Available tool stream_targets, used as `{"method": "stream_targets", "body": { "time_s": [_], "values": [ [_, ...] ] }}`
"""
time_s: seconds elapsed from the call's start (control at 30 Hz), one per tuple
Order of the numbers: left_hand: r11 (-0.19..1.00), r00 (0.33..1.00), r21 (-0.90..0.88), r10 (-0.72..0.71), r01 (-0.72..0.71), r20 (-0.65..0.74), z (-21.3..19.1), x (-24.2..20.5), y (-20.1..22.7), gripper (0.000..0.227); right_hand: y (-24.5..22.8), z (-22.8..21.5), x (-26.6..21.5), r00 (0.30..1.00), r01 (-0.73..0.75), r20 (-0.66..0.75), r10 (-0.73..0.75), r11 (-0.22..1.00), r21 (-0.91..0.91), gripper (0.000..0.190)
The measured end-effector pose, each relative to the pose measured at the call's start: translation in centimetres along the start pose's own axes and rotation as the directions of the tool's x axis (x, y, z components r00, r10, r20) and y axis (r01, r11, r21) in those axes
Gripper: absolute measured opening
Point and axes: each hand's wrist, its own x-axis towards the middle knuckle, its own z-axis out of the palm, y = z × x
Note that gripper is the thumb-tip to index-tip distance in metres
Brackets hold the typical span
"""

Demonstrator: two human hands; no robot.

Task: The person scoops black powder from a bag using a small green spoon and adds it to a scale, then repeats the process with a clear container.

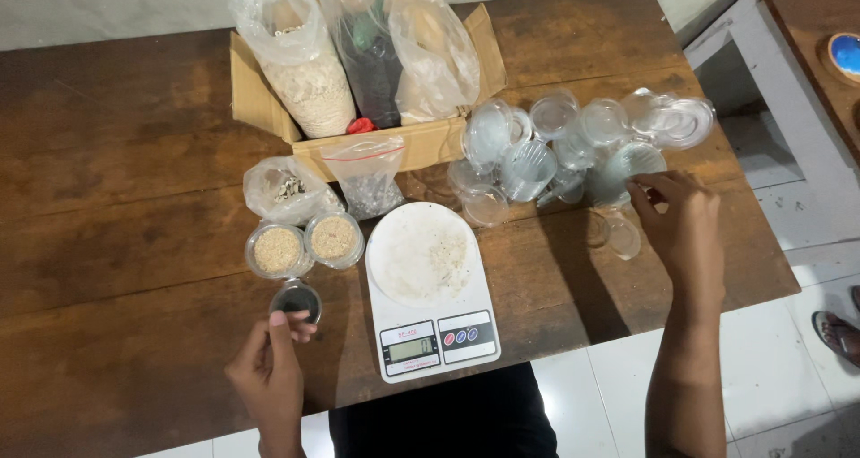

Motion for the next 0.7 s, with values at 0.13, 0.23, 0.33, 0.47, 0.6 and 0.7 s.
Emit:
{"method": "stream_targets", "body": {
  "time_s": [0.13, 0.23, 0.33, 0.47, 0.6, 0.7],
  "values": [
    [0.999, 0.999, -0.006, -0.031, 0.031, 0.006, 0.0, -0.1, 0.1, 0.026, 0.3, -0.2, 0.0, 0.998, -0.068, -0.014, 0.068, 0.998, 0.005, 0.005],
    [1.000, 1.000, -0.007, -0.025, 0.025, 0.013, 0.1, -0.2, 0.0, 0.026, 0.2, -0.7, 0.0, 0.997, -0.080, -0.009, 0.081, 0.995, 0.065, 0.009],
    [0.999, 0.999, 0.014, -0.042, 0.043, -0.005, 0.1, -0.2, 0.1, 0.027, 0.0, -0.7, -0.1, 0.995, -0.092, -0.035, 0.096, 0.991, 0.099, 0.007],
    [0.999, 0.999, 0.022, -0.036, 0.036, 0.012, 0.1, -0.2, 0.2, 0.028, -0.9, -1.0, 0.0, 0.991, -0.008, -0.131, 0.016, 0.998, 0.057, 0.006],
    [1.000, 1.000, 0.019, -0.012, 0.011, 0.011, 0.1, -0.1, 0.0, 0.028, -1.5, -1.1, 0.0, 0.977, 0.066, -0.205, -0.057, 0.997, 0.039, 0.005],
    [0.998, 0.999, 0.032, -0.045, 0.045, 0.014, 0.1, -0.1, 0.1, 0.027, -1.3, -0.8, -0.2, 0.961, 0.101, -0.265, -0.085, 0.994, 0.048, 0.006]
  ]
}}
